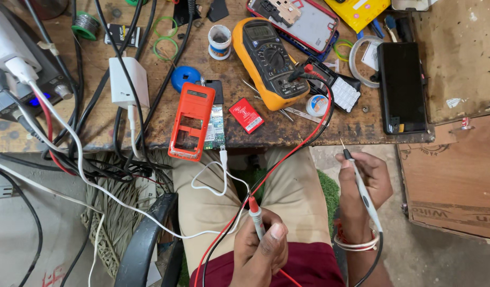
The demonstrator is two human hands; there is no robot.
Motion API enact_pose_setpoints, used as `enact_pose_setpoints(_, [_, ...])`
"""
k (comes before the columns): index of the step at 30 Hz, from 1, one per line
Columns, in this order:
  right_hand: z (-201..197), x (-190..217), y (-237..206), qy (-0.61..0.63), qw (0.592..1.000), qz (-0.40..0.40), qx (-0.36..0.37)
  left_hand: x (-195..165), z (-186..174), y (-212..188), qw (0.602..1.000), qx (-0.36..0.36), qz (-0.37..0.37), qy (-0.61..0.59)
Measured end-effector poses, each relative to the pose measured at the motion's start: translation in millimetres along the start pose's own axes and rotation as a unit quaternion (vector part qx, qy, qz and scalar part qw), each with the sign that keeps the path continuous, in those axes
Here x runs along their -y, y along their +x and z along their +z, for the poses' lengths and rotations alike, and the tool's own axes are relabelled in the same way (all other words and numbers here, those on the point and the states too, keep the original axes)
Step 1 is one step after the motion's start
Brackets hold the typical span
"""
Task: The person connects a USB cable to a power source and an orange mobile phone casing containing a circuit board. They use a multimeter to test the board, then apply flux and solder a component using a soldering iron and tweezers.
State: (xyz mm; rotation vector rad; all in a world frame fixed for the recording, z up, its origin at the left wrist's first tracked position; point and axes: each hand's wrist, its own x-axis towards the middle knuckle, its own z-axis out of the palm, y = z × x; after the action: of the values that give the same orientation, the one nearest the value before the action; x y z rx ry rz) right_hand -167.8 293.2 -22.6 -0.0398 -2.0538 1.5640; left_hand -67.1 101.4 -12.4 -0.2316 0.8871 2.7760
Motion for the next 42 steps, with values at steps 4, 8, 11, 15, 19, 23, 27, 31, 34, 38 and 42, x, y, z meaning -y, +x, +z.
enact_pose_setpoints(4, [-5,6,3,-0.03,0.999,0.013,-0.029,8,0,2,1.0,-0.007,-0.01,-0.007])
enact_pose_setpoints(8, [-12,9,1,-0.177,0.979,-0.096,0.032,11,-1,6,1.0,0.005,-0.008,-0.002])
enact_pose_setpoints(11, [-16,8,3,-0.199,0.974,-0.106,0.029,13,1,2,1.0,-0.006,-0.014,-0.005])
enact_pose_setpoints(15, [-15,1,1,-0.158,0.985,-0.067,0.022,13,0,5,1.0,0.007,-0.02,0.002])
enact_pose_setpoints(19, [-15,-4,-4,-0.104,0.992,-0.059,0.05,14,0,5,1.0,0.006,-0.024,-0.004])
enact_pose_setpoints(23, [-16,-8,-2,-0.035,0.999,0.028,-0.005,14,0,4,1.0,0.023,-0.019,-0.007])
enact_pose_setpoints(27, [-16,-9,2,-0.061,0.998,-0.011,0.003,15,2,3,1.0,0.009,-0.027,0.002])
enact_pose_setpoints(31, [-13,-14,0,-0.03,0.999,0.022,-0.035,15,2,1,1.0,0.022,-0.021,-0.003])
enact_pose_setpoints(34, [-12,-16,-3,-0.077,0.996,0.034,0.004,11,3,-1,0.999,0.017,-0.027,0.018])
enact_pose_setpoints(38, [-24,7,-17,-0.033,0.999,0.025,0.001,0,11,5,0.999,-0.007,-0.005,0.048])
enact_pose_setpoints(42, [-39,59,-45,0.056,0.991,-0.08,0.087,-14,32,12,0.994,-0.064,-0.007,0.092])
